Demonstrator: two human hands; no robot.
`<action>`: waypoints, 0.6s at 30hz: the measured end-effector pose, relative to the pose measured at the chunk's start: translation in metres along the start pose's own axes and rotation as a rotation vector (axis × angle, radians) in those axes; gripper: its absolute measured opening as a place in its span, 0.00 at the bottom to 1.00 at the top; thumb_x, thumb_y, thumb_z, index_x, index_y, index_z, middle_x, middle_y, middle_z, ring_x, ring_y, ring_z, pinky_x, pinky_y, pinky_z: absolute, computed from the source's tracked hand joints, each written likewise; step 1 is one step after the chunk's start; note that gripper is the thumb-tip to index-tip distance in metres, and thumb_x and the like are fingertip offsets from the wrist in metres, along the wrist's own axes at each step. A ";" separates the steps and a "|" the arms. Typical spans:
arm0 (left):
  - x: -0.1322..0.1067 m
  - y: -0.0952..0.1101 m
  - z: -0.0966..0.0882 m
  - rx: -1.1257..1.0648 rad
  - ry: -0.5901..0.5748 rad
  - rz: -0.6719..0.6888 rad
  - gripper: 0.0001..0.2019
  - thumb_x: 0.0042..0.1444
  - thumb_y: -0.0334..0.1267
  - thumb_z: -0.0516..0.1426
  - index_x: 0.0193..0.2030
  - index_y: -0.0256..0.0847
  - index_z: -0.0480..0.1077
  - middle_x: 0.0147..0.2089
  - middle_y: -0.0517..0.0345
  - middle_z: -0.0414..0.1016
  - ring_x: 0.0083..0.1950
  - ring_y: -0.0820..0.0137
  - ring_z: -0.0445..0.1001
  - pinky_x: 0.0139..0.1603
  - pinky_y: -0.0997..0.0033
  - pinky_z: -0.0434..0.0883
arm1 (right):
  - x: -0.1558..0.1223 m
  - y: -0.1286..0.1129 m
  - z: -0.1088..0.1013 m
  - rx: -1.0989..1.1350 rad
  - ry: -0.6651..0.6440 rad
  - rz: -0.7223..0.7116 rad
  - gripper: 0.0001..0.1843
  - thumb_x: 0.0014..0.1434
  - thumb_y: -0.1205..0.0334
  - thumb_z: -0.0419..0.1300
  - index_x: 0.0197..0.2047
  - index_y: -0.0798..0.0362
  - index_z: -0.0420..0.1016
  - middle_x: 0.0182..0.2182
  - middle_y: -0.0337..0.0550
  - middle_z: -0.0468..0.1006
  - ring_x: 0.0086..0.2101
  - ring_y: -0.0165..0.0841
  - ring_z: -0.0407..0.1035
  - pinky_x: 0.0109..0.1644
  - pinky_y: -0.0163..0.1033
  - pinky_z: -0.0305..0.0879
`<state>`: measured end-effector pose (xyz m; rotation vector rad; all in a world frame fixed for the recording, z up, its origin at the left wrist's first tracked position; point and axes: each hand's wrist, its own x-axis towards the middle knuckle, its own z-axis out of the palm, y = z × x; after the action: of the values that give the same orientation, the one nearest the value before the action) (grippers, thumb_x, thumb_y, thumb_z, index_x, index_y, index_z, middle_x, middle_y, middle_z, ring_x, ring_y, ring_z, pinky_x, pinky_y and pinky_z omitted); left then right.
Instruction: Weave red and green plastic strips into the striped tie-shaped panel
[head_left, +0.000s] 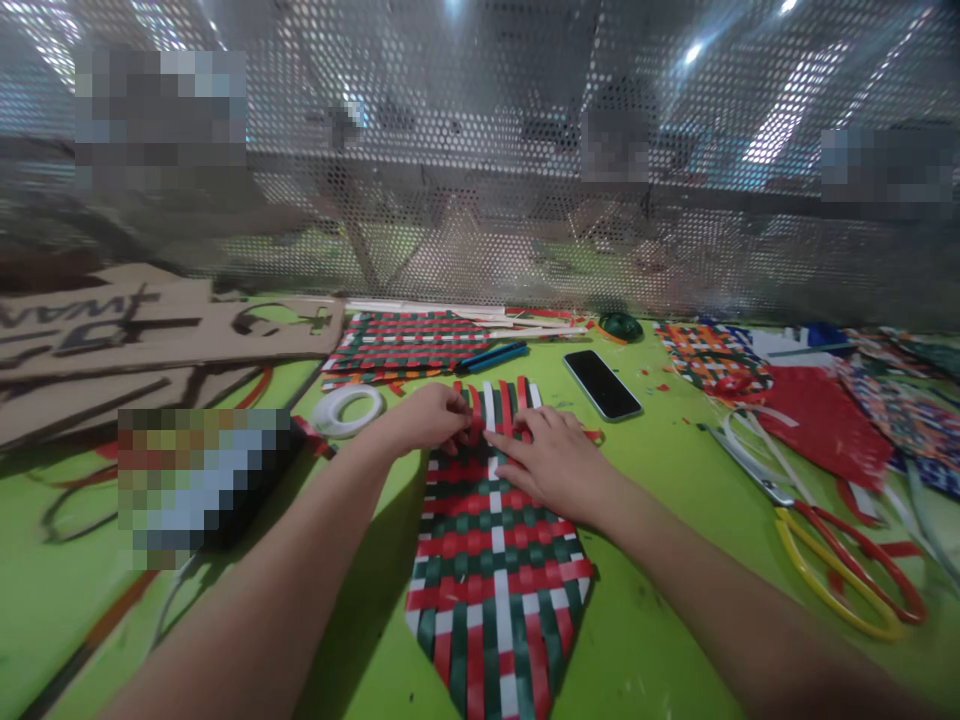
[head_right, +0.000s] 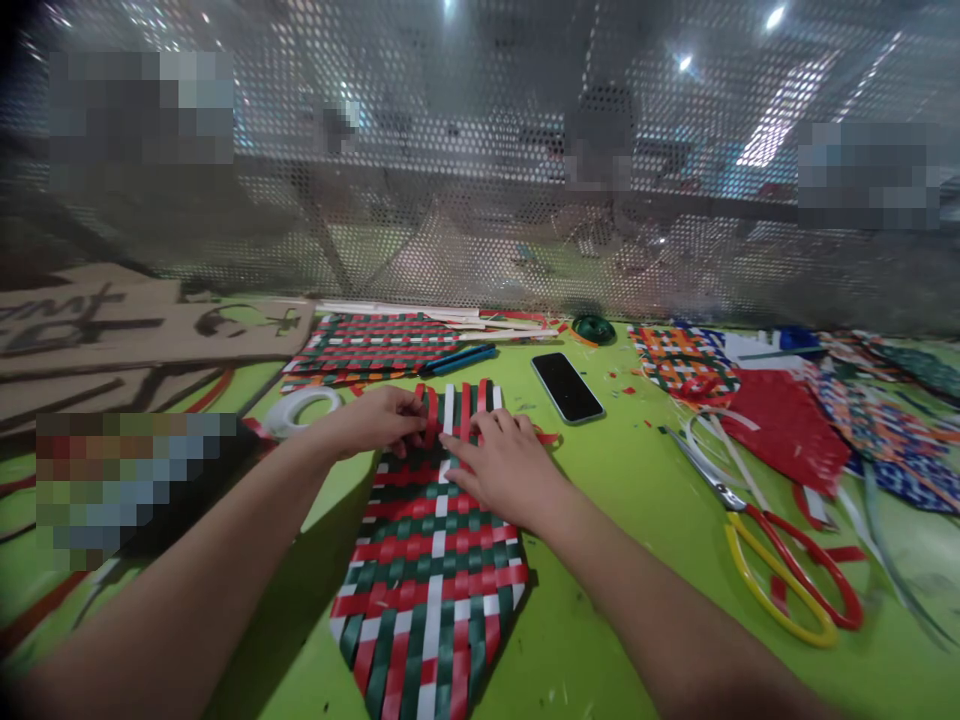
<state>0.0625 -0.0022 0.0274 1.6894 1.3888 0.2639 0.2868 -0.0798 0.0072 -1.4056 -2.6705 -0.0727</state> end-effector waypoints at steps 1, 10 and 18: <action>-0.001 0.001 0.000 -0.002 -0.005 0.002 0.04 0.53 0.38 0.59 0.31 0.40 0.72 0.30 0.55 0.81 0.28 0.67 0.80 0.26 0.74 0.74 | 0.000 0.000 0.000 -0.001 0.003 -0.001 0.26 0.72 0.44 0.51 0.69 0.38 0.68 0.56 0.51 0.71 0.56 0.48 0.62 0.59 0.54 0.58; -0.009 0.008 -0.006 0.096 0.035 -0.148 0.03 0.49 0.32 0.59 0.27 0.39 0.72 0.23 0.54 0.78 0.23 0.66 0.77 0.25 0.73 0.73 | 0.000 0.001 0.001 -0.008 0.016 -0.021 0.26 0.72 0.45 0.50 0.70 0.37 0.66 0.57 0.51 0.71 0.55 0.48 0.63 0.58 0.54 0.58; -0.003 0.007 -0.007 -0.001 0.135 -0.193 0.05 0.57 0.37 0.56 0.37 0.39 0.71 0.25 0.53 0.78 0.25 0.65 0.79 0.24 0.74 0.74 | 0.000 0.002 0.002 0.002 0.017 -0.019 0.27 0.73 0.44 0.49 0.71 0.36 0.66 0.57 0.51 0.71 0.55 0.48 0.63 0.58 0.54 0.58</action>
<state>0.0612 -0.0009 0.0374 1.5472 1.6394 0.2731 0.2882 -0.0790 0.0056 -1.3734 -2.6693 -0.0836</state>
